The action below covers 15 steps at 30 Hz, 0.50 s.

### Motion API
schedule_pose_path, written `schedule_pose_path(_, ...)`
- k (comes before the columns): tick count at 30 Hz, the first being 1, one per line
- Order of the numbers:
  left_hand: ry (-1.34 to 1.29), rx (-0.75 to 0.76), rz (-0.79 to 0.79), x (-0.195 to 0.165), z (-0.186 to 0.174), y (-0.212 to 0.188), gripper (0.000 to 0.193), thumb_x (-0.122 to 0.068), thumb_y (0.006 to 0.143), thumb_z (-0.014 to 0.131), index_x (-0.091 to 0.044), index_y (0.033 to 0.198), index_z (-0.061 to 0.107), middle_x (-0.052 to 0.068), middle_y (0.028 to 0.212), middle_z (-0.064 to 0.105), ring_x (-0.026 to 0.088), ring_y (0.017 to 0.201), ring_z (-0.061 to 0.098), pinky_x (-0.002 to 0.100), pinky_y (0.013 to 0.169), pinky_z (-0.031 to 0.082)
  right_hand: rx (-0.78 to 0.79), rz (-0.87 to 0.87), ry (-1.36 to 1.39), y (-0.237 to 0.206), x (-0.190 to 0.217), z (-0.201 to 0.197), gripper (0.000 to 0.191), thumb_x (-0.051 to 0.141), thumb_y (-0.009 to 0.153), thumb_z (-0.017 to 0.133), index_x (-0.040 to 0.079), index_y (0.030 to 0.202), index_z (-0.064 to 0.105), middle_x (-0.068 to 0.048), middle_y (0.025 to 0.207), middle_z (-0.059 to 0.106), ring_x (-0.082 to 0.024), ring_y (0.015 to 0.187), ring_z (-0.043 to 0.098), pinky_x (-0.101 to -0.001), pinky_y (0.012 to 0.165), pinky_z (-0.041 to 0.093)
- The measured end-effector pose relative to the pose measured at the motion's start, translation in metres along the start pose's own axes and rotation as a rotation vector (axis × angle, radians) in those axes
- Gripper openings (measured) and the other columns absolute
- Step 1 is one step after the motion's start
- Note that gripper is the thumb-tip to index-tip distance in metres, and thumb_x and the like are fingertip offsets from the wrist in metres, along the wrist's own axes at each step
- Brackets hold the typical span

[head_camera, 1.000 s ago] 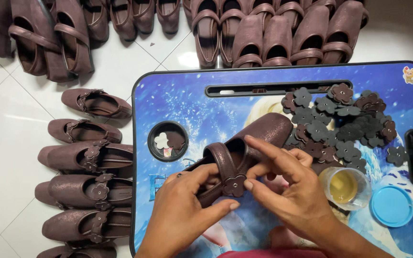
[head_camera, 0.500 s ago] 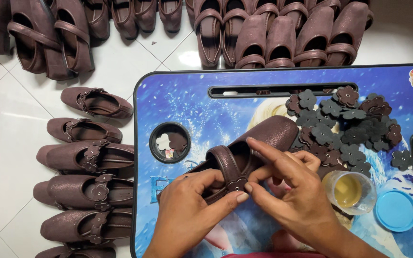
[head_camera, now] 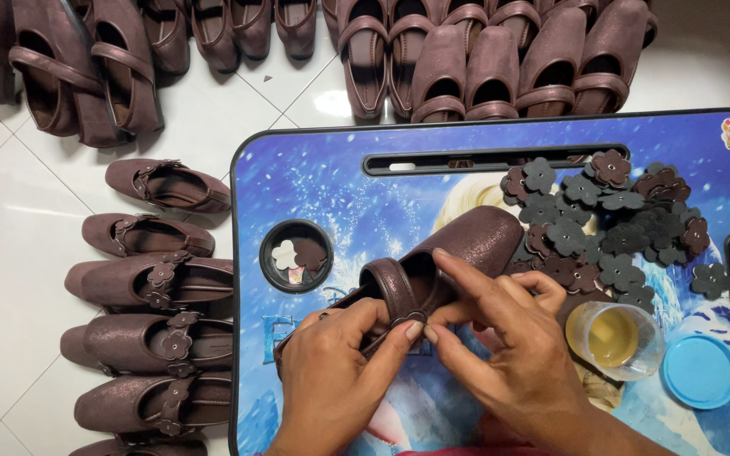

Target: The person attaches flower-shaped embellishments to the straps of brown children's shoes. They pick up a flower, apply adhesive from a small container, and press it onto the shoe strap, repeating this process for multiple shoes.

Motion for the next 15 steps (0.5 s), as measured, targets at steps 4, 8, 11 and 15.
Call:
schedule_pose_path(4, 0.056, -0.058, 0.063, -0.001, 0.001, 0.001, 0.027, -0.037, 0.083, 0.077, -0.013, 0.072, 0.071, 0.003, 0.060, 0.068, 0.026, 0.059, 0.064, 0.042, 0.062, 0.046, 0.015, -0.040, 0.024, -0.007, -0.003, 0.001, 0.077, 0.017, 0.078, 0.079, 0.007, 0.149, 0.049, 0.009, 0.096, 0.080, -0.007, 0.094, 0.066, -0.0393, 0.108, 0.029)
schedule_pose_path(8, 0.033, -0.051, 0.100, -0.001, 0.002, 0.002, 0.026, -0.035, 0.084, 0.076, -0.012, 0.073, 0.071, 0.004, 0.060, 0.068, 0.025, 0.058, 0.064, 0.041, 0.065, 0.047, 0.015, -0.017, 0.061, -0.016, -0.010, 0.000, 0.078, 0.015, 0.080, 0.077, 0.006, 0.150, 0.045, 0.006, 0.103, 0.081, -0.010, 0.105, 0.071, -0.0455, 0.115, 0.022)
schedule_pose_path(11, 0.056, -0.028, 0.055, 0.003, 0.003, 0.004, 0.027, -0.036, 0.085, 0.076, -0.011, 0.073, 0.071, 0.005, 0.059, 0.067, 0.026, 0.057, 0.064, 0.041, 0.065, 0.047, 0.019, 0.037, 0.083, -0.019, -0.020, -0.001, 0.076, 0.014, 0.080, 0.077, 0.009, 0.150, 0.047, 0.006, 0.103, 0.082, -0.005, 0.086, 0.073, -0.0472, 0.118, 0.021)
schedule_pose_path(15, 0.020, -0.054, 0.079, 0.000, -0.004, 0.005, 0.027, -0.036, 0.083, 0.077, -0.011, 0.075, 0.072, 0.005, 0.064, 0.069, 0.024, 0.060, 0.065, 0.039, 0.061, 0.048, 0.007, 0.025, 0.122, -0.019, -0.024, 0.000, 0.074, 0.012, 0.082, 0.074, 0.009, 0.150, 0.046, 0.005, 0.104, 0.082, -0.007, 0.092, 0.074, -0.0473, 0.120, 0.019)
Point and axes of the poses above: each hand's wrist, its own y-axis towards the middle knuckle, its own z-axis out of the palm, x = y × z, the point moved 8 cm from there along y, towards the middle knuckle
